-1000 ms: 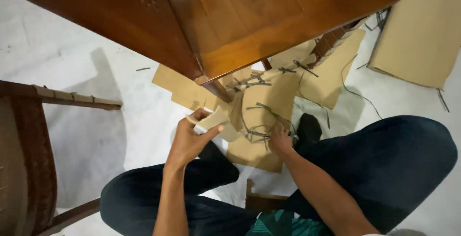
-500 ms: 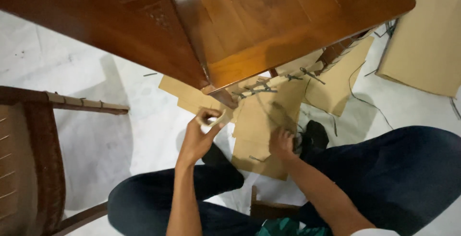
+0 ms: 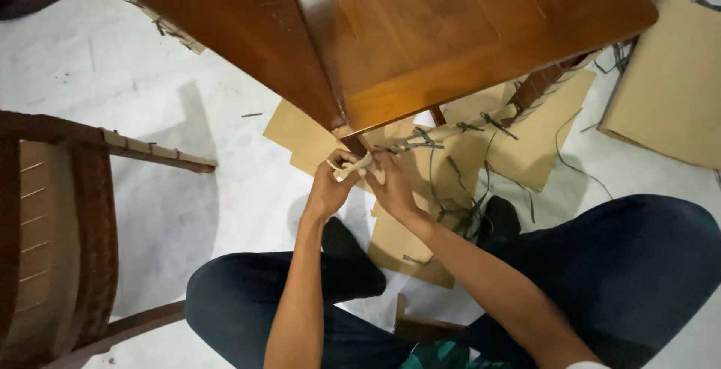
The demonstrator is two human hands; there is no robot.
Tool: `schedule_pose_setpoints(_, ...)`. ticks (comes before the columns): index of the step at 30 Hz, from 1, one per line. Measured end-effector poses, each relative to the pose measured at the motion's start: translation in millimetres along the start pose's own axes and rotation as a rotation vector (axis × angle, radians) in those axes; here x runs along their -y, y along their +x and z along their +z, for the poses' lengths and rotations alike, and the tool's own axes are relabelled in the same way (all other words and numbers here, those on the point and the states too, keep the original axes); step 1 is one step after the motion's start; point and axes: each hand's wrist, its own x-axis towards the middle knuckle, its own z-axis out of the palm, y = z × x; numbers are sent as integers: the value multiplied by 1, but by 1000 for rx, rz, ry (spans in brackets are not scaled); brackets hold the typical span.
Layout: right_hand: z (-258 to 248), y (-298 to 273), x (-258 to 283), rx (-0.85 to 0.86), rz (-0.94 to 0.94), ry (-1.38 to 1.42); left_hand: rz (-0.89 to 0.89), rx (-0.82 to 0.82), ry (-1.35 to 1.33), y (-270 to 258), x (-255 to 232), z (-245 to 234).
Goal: Wrapping furniture legs with cardboard and string to protect them during transport.
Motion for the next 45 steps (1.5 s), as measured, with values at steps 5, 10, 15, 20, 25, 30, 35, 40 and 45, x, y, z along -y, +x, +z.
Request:
schedule_pose_setpoints(5,-7,1,-2,-4,113,-71,-85,-116,78,0,0,-5)
schedule_pose_setpoints(10,-11,14,17,-47,34,-93,-115,-318,149,3,-21,9)
schedule_pose_setpoints(15,-8,29,8,-73,5,-256,-54,-382,127,8,-45,31)
schedule_pose_setpoints(20,-25,40,38,77,148,-215,42,-373,230,23,-2,40)
schedule_pose_setpoints(25,-50,38,-27,-4,261,-154,134,-373,292,20,-10,39)
schedule_pose_setpoints(30,-82,-3,-181,88,302,-930,116,-351,351,21,-6,44)
schedule_pose_setpoints(35,-58,-67,-239,73,665,-530,16,-339,437,30,21,51)
schedule_pose_setpoints(40,-29,-63,-235,346,460,-920,68,-349,458,31,5,49)
schedule_pose_setpoints(45,-12,-73,-352,294,749,-572,58,-336,450,28,-6,53)
